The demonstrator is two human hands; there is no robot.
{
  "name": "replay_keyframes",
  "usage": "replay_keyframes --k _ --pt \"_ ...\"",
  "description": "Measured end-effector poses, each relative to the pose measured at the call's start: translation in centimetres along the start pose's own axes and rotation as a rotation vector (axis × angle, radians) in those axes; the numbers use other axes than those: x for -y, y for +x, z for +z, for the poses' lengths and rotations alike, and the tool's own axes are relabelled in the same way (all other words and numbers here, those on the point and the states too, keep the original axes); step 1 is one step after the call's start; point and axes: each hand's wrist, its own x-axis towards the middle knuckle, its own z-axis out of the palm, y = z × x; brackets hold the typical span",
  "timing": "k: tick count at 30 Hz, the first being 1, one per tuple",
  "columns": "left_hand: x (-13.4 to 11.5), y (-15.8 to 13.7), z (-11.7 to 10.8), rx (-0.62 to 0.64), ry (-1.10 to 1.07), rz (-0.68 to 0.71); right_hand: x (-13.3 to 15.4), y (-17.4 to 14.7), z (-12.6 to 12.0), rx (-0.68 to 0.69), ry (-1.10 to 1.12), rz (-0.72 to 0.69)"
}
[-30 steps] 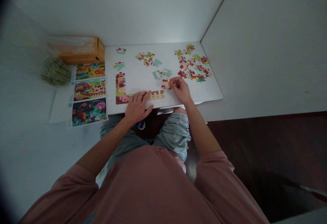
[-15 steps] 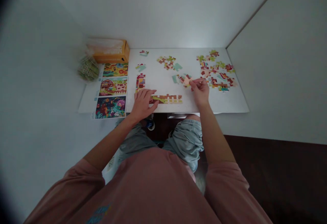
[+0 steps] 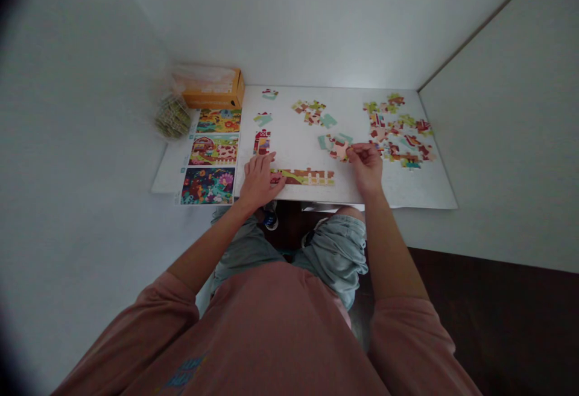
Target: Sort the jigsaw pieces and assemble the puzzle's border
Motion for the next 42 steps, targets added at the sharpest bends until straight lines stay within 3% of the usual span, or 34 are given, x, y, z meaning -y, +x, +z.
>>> replay_keyframes --k 15,20,26,34,42 --pt "-1.0 0.4 0.3 -0.021 -0.052 0.021 0.8 0.2 -0.6 0.107 -0.087 0.033" --pt "-1.0 0.4 0.3 -0.012 -0.034 0.023 1.2 1.1 1.3 0.274 -0.191 0.009" --pt "-0.9 0.4 0.3 -0.008 0.032 0.033 2.0 2.2 4.5 0.445 -0.447 -0.151" --pt "-0.7 0.4 0.1 0.004 0.078 0.017 2.9 2.1 4.8 0.36 -0.778 -0.25" --pt "-0.2 0.6 -0.2 0.006 0.017 0.009 2.7 1.6 0.4 0.253 -0.747 -0.141"
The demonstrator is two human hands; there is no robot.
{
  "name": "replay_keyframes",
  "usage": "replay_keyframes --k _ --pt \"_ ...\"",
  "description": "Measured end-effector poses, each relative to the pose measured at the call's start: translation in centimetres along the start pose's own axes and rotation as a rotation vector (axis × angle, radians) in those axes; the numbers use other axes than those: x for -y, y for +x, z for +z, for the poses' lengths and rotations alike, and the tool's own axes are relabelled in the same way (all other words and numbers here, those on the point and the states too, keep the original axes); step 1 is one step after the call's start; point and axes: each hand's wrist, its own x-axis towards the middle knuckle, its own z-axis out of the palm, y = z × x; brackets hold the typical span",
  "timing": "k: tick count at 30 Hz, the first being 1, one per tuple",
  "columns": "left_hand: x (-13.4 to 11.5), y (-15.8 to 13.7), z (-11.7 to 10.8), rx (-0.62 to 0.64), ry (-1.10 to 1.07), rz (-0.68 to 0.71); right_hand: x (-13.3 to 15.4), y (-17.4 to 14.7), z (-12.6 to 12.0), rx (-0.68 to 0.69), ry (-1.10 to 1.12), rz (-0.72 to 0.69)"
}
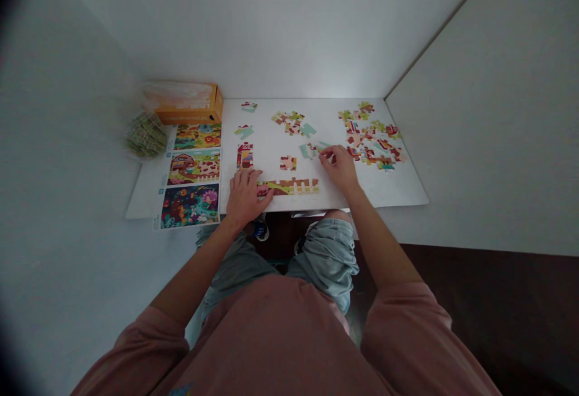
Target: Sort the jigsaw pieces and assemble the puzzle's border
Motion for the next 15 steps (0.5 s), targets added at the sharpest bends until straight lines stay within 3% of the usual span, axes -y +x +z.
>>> replay_keyframes --k 5,15 --pt "0.1 0.1 -0.1 -0.005 -0.068 -0.002 -1.3 -1.7 -0.4 0.029 0.006 0.042" --pt "0.0 -0.2 -0.3 -0.007 -0.061 -0.019 -0.3 -2.1 -0.2 0.052 -0.09 0.014"
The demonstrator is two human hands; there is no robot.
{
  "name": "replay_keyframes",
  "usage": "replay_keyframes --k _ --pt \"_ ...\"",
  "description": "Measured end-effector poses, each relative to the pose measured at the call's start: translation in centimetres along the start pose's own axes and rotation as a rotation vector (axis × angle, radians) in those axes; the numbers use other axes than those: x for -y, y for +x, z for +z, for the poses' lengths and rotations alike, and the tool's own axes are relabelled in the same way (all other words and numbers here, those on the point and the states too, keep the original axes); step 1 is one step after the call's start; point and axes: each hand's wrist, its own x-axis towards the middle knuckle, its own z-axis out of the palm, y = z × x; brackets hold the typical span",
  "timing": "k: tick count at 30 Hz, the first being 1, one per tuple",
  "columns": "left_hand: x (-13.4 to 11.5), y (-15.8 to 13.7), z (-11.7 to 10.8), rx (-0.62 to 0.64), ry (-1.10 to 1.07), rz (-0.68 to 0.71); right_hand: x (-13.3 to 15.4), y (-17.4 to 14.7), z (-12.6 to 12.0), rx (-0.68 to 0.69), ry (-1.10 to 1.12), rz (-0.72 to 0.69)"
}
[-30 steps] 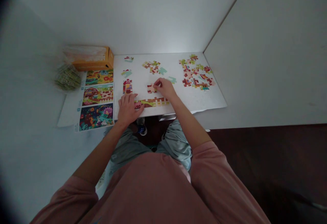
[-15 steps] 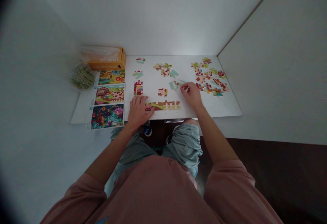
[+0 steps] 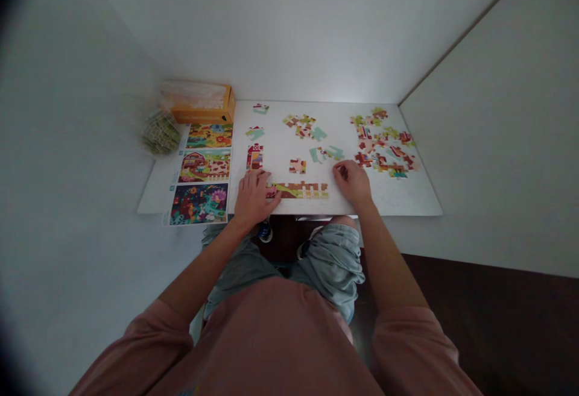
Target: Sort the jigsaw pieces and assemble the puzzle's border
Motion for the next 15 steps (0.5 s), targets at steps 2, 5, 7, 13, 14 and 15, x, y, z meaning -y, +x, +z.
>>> replay_keyframes --k 2,5,7,13,14,15 --pt "-0.1 -0.1 -0.1 -0.011 -0.01 0.007 0.1 -0.1 -0.1 -0.026 0.0 -0.012" --pt "0.1 0.2 -0.9 -0.033 -0.038 0.006 0.2 -0.3 -0.2 -0.067 0.006 -0.039" --pt "1.0 0.6 -2.2 -0.059 -0.061 -0.015 0.3 -0.3 -0.3 -0.076 0.019 -0.057" --pt "6.0 0.4 -6.7 -0.106 -0.064 -0.105 -0.2 -0.1 0.0 -0.061 0.033 -0.072" --pt "6.6 -0.1 -7.1 -0.103 -0.053 -0.122 -0.2 -0.1 0.1 -0.059 0.034 -0.073" --pt "7.1 -0.7 -7.3 -0.096 -0.038 -0.133 -0.3 -0.1 0.2 -0.057 0.035 -0.074"
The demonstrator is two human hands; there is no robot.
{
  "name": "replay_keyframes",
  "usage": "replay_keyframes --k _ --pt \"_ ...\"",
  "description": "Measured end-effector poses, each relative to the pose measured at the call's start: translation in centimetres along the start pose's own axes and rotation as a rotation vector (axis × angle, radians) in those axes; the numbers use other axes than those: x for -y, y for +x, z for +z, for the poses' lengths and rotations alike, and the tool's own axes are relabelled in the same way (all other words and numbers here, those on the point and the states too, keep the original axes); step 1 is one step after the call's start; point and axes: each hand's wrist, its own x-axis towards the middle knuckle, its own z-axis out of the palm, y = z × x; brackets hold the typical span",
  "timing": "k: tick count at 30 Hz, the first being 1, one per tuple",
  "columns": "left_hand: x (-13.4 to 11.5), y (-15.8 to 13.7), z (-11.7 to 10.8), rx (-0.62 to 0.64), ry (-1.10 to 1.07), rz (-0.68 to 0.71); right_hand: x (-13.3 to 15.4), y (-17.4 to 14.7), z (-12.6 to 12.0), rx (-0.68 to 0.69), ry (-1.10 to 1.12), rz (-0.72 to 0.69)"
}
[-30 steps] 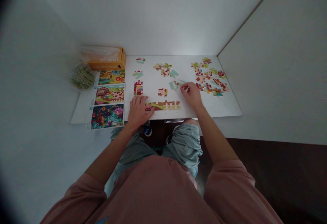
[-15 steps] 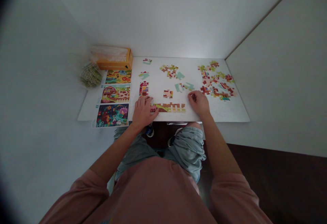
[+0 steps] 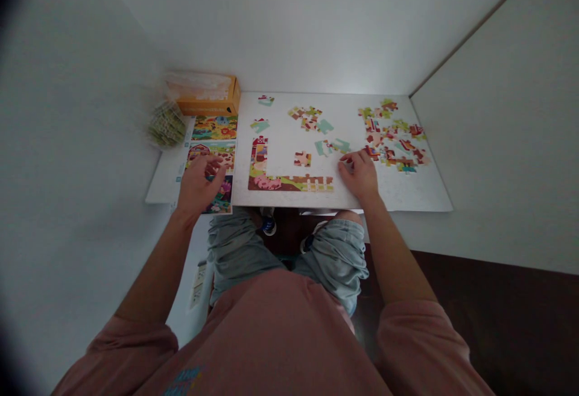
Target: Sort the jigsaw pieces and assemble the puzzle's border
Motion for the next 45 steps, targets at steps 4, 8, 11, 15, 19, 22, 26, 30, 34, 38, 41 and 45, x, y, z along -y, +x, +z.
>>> replay_keyframes --k 4,8,11,15,19,22,26,30,34,38,41,45 --pt "1.8 -2.0 -0.5 0.009 0.083 -0.032 -0.1 0.0 0.3 0.004 -0.023 -0.001" --pt "4.7 -2.2 -1.3 -0.058 0.137 -0.106 0.1 0.0 0.5 0.011 -0.049 -0.007" --pt "7.0 -1.4 -1.9 -0.109 0.109 -0.144 0.3 0.0 0.6 0.008 -0.067 -0.013" --pt "8.4 -0.7 -1.9 -0.128 0.057 -0.217 0.6 0.0 0.7 0.008 -0.097 -0.004" --pt "8.9 -0.9 -1.7 -0.127 0.017 -0.265 0.7 0.0 0.9 -0.002 -0.118 -0.008" --pt "9.5 -1.0 -1.6 -0.147 -0.039 -0.263 0.8 0.0 1.0 -0.007 -0.129 -0.006" --pt "9.9 -1.0 -1.6 -0.14 -0.062 -0.24 0.9 -0.1 0.9 0.007 -0.119 -0.009" --pt "9.7 -1.0 -1.7 -0.107 -0.049 -0.22 0.9 -0.1 0.8 -0.003 -0.098 -0.008" --pt "9.2 -1.0 -2.0 -0.069 0.006 -0.158 0.9 0.1 0.8 -0.002 -0.094 0.003" --pt "8.7 -0.9 -2.2 -0.046 0.063 -0.124 0.9 0.2 0.7 0.002 -0.107 0.02" --pt "8.3 -0.8 -2.4 0.011 0.124 -0.128 0.7 0.4 0.7 0.012 -0.125 0.023" --pt "8.3 -0.8 -2.6 0.056 0.175 -0.097 0.5 0.5 0.5 0.022 -0.129 0.002"
